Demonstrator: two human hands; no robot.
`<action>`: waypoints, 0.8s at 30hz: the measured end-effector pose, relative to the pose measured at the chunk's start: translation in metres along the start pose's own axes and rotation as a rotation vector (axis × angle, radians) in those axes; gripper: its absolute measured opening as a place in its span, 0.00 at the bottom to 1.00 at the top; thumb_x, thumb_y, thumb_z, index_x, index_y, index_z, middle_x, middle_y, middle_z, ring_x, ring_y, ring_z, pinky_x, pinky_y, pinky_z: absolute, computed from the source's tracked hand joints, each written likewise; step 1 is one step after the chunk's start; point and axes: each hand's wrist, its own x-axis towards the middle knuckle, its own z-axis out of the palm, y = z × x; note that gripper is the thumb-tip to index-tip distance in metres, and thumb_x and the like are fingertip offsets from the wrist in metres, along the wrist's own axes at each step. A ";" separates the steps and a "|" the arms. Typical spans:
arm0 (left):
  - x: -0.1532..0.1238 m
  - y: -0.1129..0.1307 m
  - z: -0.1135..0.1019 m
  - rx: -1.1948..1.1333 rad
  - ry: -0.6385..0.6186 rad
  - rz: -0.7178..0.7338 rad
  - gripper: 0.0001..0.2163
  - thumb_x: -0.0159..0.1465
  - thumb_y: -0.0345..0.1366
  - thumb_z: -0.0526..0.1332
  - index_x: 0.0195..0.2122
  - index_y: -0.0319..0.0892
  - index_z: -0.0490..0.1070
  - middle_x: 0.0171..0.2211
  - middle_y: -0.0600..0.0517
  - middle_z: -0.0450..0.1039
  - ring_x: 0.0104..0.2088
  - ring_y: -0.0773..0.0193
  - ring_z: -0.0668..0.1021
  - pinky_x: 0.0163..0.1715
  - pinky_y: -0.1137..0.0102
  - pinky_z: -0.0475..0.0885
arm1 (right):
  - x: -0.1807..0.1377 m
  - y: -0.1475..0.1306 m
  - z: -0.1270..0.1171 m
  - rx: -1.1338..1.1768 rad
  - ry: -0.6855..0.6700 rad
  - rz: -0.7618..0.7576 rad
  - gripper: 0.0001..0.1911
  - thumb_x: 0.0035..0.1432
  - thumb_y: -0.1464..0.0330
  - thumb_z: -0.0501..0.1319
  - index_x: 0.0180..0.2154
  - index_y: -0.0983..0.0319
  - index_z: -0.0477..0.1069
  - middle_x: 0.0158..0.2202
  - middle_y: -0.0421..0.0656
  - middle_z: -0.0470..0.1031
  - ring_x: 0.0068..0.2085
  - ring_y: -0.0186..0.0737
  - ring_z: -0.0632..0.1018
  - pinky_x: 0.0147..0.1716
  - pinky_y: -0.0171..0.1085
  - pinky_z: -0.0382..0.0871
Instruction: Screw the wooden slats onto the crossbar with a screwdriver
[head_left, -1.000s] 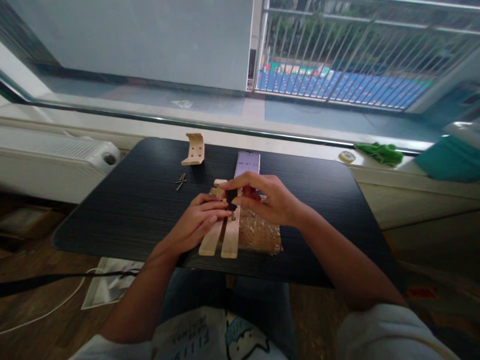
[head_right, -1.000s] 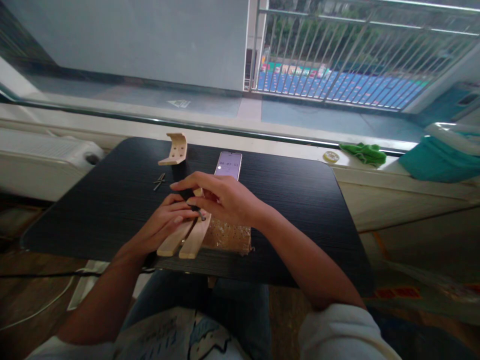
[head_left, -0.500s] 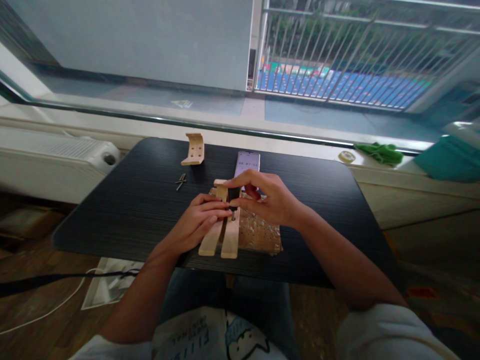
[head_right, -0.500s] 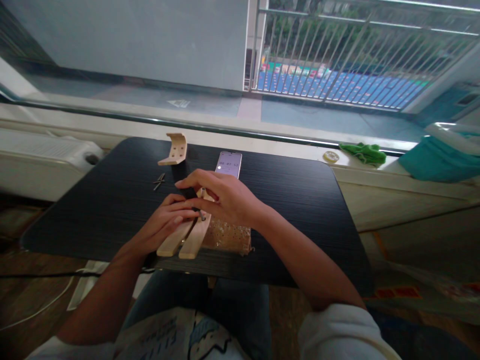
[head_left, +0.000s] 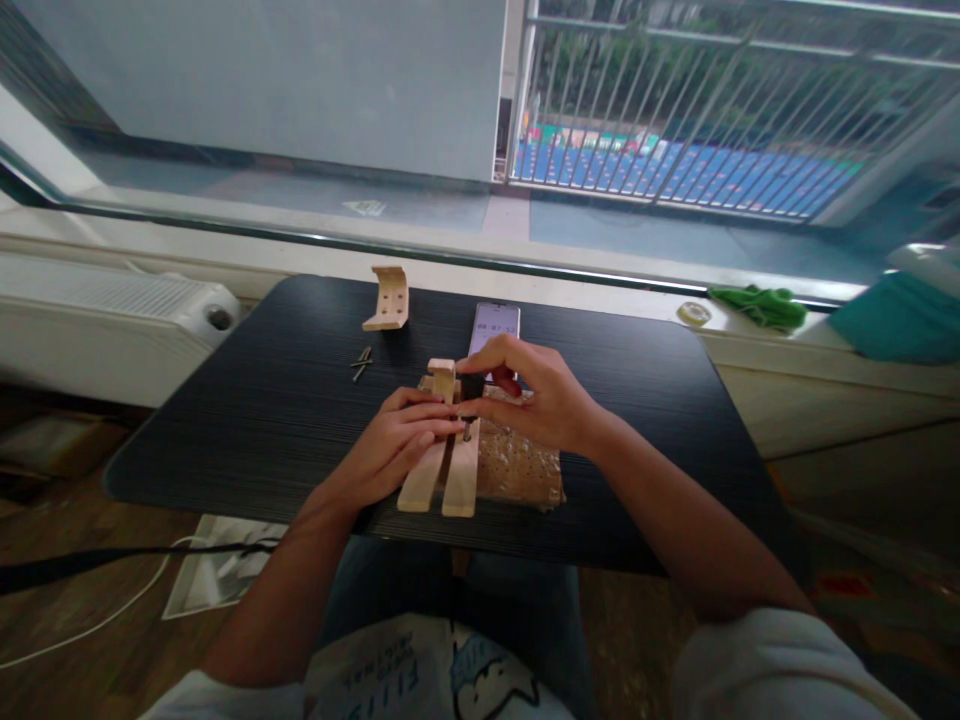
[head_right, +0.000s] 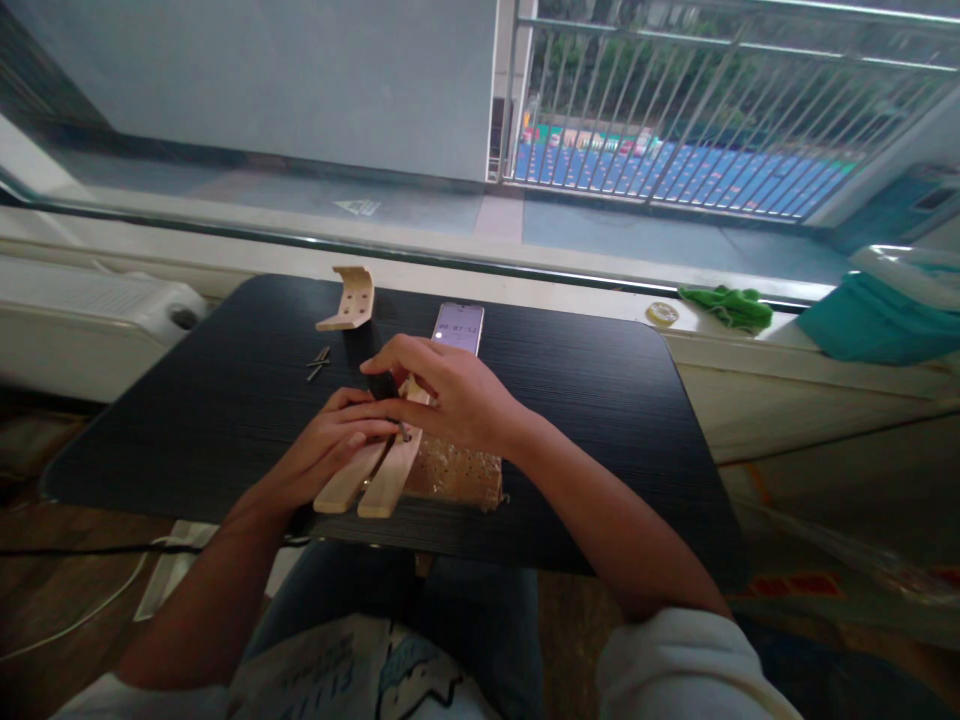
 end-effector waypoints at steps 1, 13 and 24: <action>0.000 0.000 0.000 0.000 0.002 0.006 0.22 0.72 0.46 0.43 0.50 0.46 0.75 0.53 0.51 0.73 0.52 0.54 0.64 0.56 0.58 0.60 | 0.000 0.000 0.000 -0.001 0.004 -0.004 0.12 0.58 0.63 0.64 0.42 0.63 0.70 0.28 0.35 0.68 0.23 0.25 0.61 0.26 0.29 0.62; 0.001 0.000 0.000 -0.018 0.013 0.025 0.21 0.73 0.44 0.44 0.50 0.45 0.75 0.52 0.49 0.73 0.52 0.54 0.65 0.55 0.57 0.60 | -0.002 0.000 0.003 -0.060 0.032 -0.005 0.13 0.56 0.66 0.66 0.42 0.63 0.68 0.30 0.35 0.69 0.24 0.25 0.62 0.27 0.28 0.62; 0.000 0.000 0.001 -0.017 0.022 0.018 0.20 0.72 0.43 0.45 0.50 0.45 0.76 0.52 0.50 0.74 0.52 0.54 0.64 0.56 0.58 0.60 | 0.001 -0.001 -0.001 -0.023 0.003 -0.090 0.10 0.60 0.65 0.62 0.42 0.63 0.69 0.31 0.38 0.72 0.28 0.27 0.69 0.27 0.29 0.64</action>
